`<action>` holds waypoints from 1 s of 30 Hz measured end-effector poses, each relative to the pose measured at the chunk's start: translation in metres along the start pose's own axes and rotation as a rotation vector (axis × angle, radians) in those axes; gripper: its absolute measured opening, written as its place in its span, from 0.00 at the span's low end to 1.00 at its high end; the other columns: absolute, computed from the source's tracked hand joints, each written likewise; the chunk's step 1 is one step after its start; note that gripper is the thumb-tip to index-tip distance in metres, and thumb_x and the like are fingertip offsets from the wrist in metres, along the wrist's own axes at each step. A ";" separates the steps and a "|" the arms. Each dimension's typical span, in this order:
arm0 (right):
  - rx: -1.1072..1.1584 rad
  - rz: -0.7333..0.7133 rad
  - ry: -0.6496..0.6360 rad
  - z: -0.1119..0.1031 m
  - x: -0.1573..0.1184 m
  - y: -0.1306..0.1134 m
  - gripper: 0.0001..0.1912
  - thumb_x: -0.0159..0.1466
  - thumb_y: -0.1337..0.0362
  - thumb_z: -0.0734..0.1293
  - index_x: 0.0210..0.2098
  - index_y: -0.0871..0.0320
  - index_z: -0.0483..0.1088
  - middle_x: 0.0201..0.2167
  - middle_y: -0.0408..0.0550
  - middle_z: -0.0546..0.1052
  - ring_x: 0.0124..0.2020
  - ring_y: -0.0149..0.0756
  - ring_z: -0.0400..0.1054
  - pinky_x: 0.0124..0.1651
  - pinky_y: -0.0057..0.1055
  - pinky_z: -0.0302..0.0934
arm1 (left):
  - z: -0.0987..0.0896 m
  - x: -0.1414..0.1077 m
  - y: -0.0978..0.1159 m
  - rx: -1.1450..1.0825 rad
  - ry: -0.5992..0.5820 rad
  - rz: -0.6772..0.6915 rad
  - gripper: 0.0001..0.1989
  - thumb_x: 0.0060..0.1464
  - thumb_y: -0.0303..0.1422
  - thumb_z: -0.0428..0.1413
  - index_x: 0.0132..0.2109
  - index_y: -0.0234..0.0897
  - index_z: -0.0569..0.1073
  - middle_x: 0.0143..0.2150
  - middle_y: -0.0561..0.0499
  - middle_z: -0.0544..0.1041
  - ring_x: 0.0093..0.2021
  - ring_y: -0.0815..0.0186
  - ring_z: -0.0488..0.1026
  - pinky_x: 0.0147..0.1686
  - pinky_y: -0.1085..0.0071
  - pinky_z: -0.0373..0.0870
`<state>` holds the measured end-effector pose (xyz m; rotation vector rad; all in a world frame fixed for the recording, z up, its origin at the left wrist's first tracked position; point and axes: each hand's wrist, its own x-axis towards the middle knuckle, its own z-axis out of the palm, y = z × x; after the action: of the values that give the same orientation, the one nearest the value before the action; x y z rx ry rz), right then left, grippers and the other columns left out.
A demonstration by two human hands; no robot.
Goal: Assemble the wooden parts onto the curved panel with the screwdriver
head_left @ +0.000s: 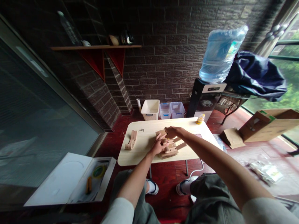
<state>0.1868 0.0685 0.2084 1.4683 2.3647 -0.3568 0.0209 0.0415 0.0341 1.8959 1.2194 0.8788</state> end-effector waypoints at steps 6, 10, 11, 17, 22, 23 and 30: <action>-0.026 -0.034 0.019 0.001 0.007 -0.001 0.20 0.65 0.64 0.70 0.53 0.69 0.75 0.49 0.67 0.81 0.45 0.45 0.79 0.40 0.29 0.68 | -0.001 0.001 -0.003 0.051 -0.040 0.032 0.19 0.54 0.36 0.66 0.53 0.44 0.80 0.71 0.47 0.65 0.76 0.51 0.50 0.75 0.53 0.48; -0.037 -0.012 -0.017 0.010 0.013 0.007 0.18 0.68 0.58 0.67 0.42 0.69 0.80 0.37 0.64 0.84 0.36 0.44 0.80 0.37 0.30 0.68 | -0.001 0.002 -0.005 0.080 -0.093 0.063 0.13 0.56 0.37 0.63 0.48 0.43 0.82 0.70 0.48 0.67 0.77 0.52 0.47 0.75 0.52 0.46; -0.041 -0.007 -0.009 0.012 0.013 0.008 0.19 0.69 0.57 0.66 0.42 0.69 0.80 0.38 0.64 0.84 0.36 0.44 0.80 0.37 0.30 0.68 | -0.001 0.002 -0.005 0.081 -0.084 0.054 0.14 0.56 0.37 0.64 0.50 0.43 0.81 0.70 0.47 0.66 0.77 0.52 0.47 0.75 0.53 0.46; -0.048 -0.045 0.041 0.013 0.009 0.009 0.23 0.63 0.60 0.72 0.55 0.64 0.76 0.49 0.61 0.82 0.46 0.44 0.79 0.42 0.28 0.68 | -0.003 0.000 0.000 0.067 -0.044 0.002 0.28 0.54 0.36 0.65 0.62 0.45 0.74 0.72 0.45 0.62 0.76 0.52 0.50 0.74 0.56 0.51; -0.053 -0.064 0.038 0.014 0.012 0.012 0.16 0.62 0.64 0.73 0.48 0.65 0.80 0.45 0.62 0.83 0.44 0.45 0.79 0.42 0.29 0.68 | -0.004 0.002 0.002 0.083 -0.076 -0.007 0.24 0.55 0.36 0.64 0.59 0.45 0.76 0.72 0.47 0.63 0.77 0.52 0.48 0.74 0.55 0.49; -0.054 -0.059 0.036 0.016 0.014 0.013 0.16 0.63 0.63 0.72 0.48 0.66 0.80 0.44 0.63 0.83 0.42 0.45 0.79 0.41 0.29 0.68 | -0.003 0.002 0.002 0.089 -0.079 0.004 0.23 0.55 0.36 0.64 0.58 0.45 0.77 0.71 0.47 0.63 0.77 0.52 0.47 0.74 0.55 0.49; -0.054 -0.020 -0.017 0.022 0.023 0.010 0.18 0.63 0.60 0.73 0.44 0.70 0.81 0.38 0.64 0.84 0.35 0.44 0.80 0.36 0.29 0.69 | -0.001 0.001 0.001 0.093 -0.050 -0.004 0.26 0.55 0.37 0.64 0.61 0.45 0.75 0.70 0.47 0.65 0.76 0.52 0.50 0.74 0.55 0.51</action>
<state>0.1898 0.0831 0.1791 1.4129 2.3587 -0.3064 0.0210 0.0427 0.0354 1.9765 1.2526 0.7807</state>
